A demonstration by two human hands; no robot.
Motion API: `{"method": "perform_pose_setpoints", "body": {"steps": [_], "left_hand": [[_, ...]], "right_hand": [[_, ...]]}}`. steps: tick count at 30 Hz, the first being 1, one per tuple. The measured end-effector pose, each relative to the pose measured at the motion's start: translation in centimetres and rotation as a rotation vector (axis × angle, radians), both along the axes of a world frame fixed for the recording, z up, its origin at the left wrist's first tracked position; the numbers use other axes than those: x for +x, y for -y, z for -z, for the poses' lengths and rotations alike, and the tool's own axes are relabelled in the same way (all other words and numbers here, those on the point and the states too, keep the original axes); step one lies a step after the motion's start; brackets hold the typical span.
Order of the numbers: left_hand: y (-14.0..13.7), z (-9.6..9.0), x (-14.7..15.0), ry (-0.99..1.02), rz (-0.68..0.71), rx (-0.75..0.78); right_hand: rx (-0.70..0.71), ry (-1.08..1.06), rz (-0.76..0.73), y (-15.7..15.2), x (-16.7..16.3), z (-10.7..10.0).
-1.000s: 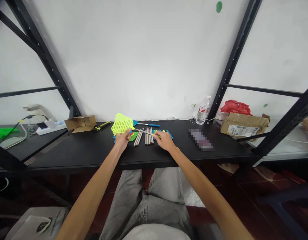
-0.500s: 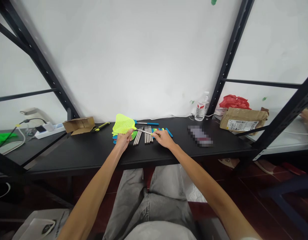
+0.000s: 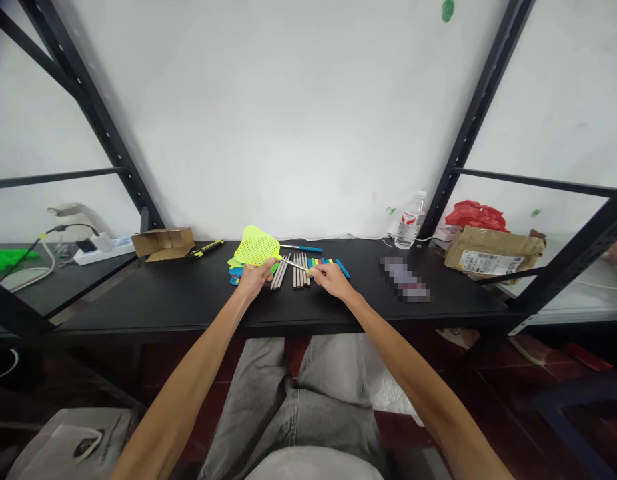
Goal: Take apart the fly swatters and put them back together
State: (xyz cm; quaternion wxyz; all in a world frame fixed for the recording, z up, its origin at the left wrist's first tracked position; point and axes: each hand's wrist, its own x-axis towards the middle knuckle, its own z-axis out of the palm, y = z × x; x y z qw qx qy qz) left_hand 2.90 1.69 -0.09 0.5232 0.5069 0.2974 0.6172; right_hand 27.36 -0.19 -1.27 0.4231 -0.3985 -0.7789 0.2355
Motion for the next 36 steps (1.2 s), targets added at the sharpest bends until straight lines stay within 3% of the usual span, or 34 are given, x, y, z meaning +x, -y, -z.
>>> {"method": "perform_pose_setpoints", "body": {"steps": [9, 16, 22, 28, 33, 36], "left_hand": [[-0.6, -0.2, -0.3, 0.183, -0.232, -0.029], [-0.4, -0.5, -1.2, 0.369, -0.368, -0.065], [-0.3, 0.0, -1.1, 0.031, -0.413, 0.014], [0.1, 0.2, -0.6, -0.191, -0.389, 0.024], [0.2, 0.6, -0.6, -0.28, -0.415, 0.038], [0.3, 0.7, -0.6, -0.296, -0.415, 0.052]], "right_hand": [[0.227, 0.111, 0.142, -0.3, -1.4, 0.4], [0.277, 0.11, 0.299, -0.3, -1.0, 0.5], [0.236, 0.182, 0.466, -1.4, -0.3, 0.0], [0.041, 0.218, 0.728, -6.3, 0.7, -1.7], [-0.064, 0.324, 0.748, -8.9, -0.1, -1.4], [-0.058, 0.361, 0.74, -9.7, -0.9, -1.2]]}}
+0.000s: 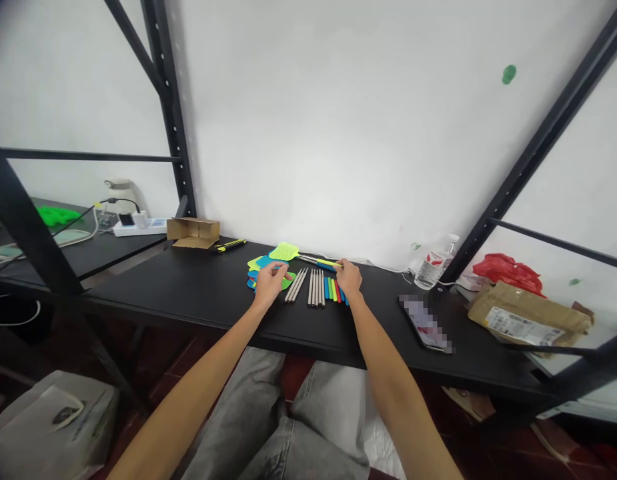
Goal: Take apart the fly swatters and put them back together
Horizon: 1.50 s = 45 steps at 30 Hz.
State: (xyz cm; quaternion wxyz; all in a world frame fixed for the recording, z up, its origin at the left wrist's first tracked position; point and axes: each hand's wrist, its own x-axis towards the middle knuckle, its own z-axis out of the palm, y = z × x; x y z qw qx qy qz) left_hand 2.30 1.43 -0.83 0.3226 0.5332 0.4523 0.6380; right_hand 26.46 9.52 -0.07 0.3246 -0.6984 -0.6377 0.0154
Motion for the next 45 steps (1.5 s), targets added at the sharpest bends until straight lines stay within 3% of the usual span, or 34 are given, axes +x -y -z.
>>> {"method": "perform_pose_setpoints", "body": {"steps": [6, 10, 13, 17, 21, 24, 28, 32, 45], "left_hand": [[0.2, 0.0, 0.2, -0.02, -0.001, 0.006], [0.3, 0.0, 0.2, -0.025, -0.006, -0.005], [0.4, 0.0, 0.3, -0.029, -0.009, 0.001], [0.6, -0.2, 0.1, -0.078, -0.044, 0.019], [1.0, -0.5, -0.5, -0.304, -0.189, 0.048], [1.4, -0.7, -0.8, -0.556, -0.304, 0.037], [1.7, -0.8, -0.2, -0.868, -0.241, -0.014], [1.8, -0.6, 0.5, -1.082, -0.216, -0.066], [1.8, -0.2, 1.2, -1.249, -0.304, -0.151]], "right_hand": [[0.034, 0.076, -0.022, -1.5, -1.5, -1.2], [-0.047, 0.18, -0.016, -2.2, -1.9, -1.2], [-0.1, 0.232, -0.031, -2.2, -1.8, -0.8], [-0.059, 0.234, -0.054, -1.4, -1.2, -1.3], [0.038, 0.237, -0.092, 1.1, 0.5, -2.3], [0.066, 0.234, -0.07, 3.9, 2.8, -1.7], [-0.012, 0.161, 0.016, 7.1, 5.6, 0.1], [-0.078, 0.11, 0.062, 7.9, 5.9, 1.0], [-0.162, 0.146, 0.077, 7.7, 5.2, 0.9]]}}
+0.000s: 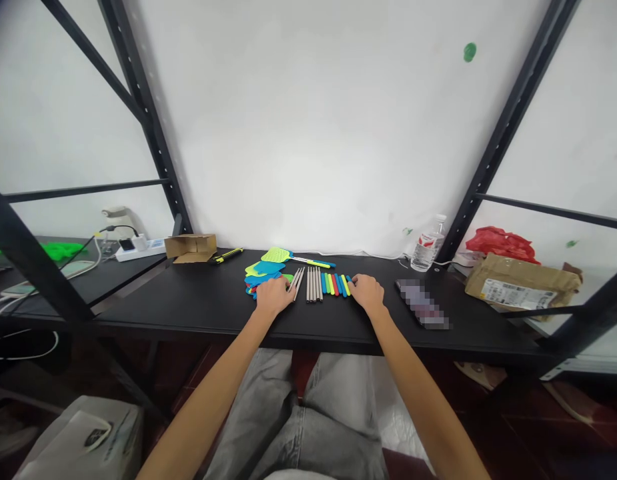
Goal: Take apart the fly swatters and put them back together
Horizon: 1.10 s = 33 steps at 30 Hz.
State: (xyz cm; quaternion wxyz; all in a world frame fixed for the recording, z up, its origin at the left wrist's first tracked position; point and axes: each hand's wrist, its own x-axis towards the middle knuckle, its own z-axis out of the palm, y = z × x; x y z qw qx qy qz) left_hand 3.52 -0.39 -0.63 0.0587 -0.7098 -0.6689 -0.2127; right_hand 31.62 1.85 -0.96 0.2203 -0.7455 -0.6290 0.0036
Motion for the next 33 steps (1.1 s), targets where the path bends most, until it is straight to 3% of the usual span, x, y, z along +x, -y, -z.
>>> {"method": "perform_pose_setpoints", "body": {"steps": [17, 33], "left_hand": [[-0.28, 0.22, 0.31, -0.025, -0.052, -0.051], [-0.25, 0.38, 0.52, 0.03, 0.01, -0.026]], "right_hand": [[0.063, -0.102, -0.017, 0.04, 0.03, -0.1], [0.11, -0.132, -0.056, -0.13, 0.15, 0.06]]}}
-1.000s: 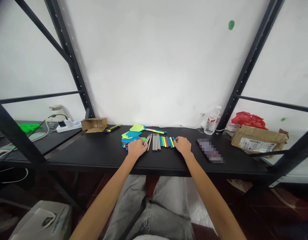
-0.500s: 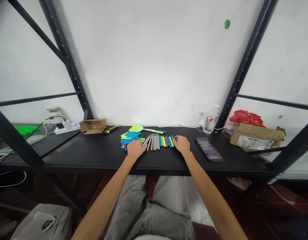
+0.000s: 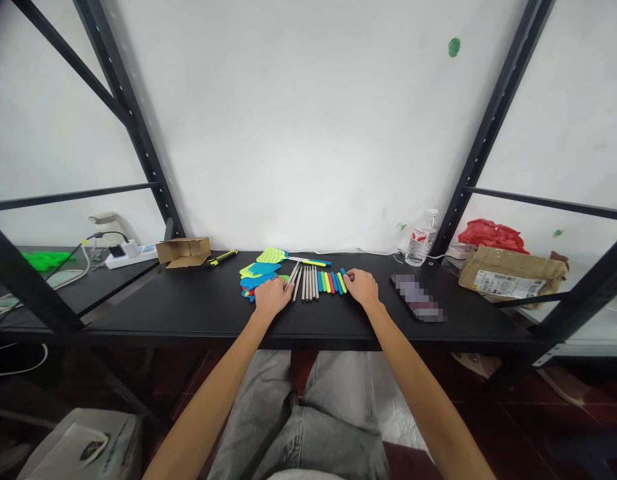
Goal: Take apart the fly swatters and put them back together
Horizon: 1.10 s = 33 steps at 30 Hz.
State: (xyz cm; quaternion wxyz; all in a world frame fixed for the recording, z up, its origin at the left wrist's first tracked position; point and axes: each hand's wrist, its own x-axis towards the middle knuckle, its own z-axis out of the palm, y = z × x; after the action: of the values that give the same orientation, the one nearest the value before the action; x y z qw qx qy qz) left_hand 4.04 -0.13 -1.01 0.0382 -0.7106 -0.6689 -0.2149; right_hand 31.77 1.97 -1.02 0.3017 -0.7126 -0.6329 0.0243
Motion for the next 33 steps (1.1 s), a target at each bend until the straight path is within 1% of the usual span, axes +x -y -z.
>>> {"method": "perform_pose_setpoints", "body": {"steps": [3, 5, 9, 15, 18, 21, 25, 30, 33], "left_hand": [[0.1, -0.1, -0.1, 0.061, 0.009, 0.025], [0.1, -0.3, -0.3, 0.125, 0.023, 0.076], [0.0, -0.5, -0.8, 0.324, 0.068, 0.19], [-0.6, -0.4, -1.3, 0.776, 0.277, 0.244], [-0.8, -0.3, -1.1, 0.948, 0.35, 0.236], [-1.0, -0.2, -1.0, 1.056, 0.413, 0.219], [-1.6, -0.4, -1.0, 1.131, 0.442, 0.231], [-2.7, -1.5, -0.5, 1.176, 0.424, 0.289], [-2.7, -1.8, 0.2, 1.168, 0.433, 0.316]], "right_hand": [[0.028, -0.013, -0.011, 0.0, 0.0, 0.0], [0.065, -0.024, -0.036, 0.0, 0.1, 0.1], [0.195, -0.045, -0.105, 0.0, 0.1, 0.2], [0.419, 0.003, -0.207, 0.7, -1.7, 0.1], [0.486, 0.082, -0.276, 1.2, -3.0, 0.2], [0.484, 0.177, -0.346, 1.2, -3.7, 0.3], [0.468, 0.244, -0.393, 0.6, -4.7, 0.0], [0.476, 0.089, -0.399, -0.8, -7.8, -0.8], [0.477, 0.016, -0.388, -1.1, -9.2, -0.8]]}}
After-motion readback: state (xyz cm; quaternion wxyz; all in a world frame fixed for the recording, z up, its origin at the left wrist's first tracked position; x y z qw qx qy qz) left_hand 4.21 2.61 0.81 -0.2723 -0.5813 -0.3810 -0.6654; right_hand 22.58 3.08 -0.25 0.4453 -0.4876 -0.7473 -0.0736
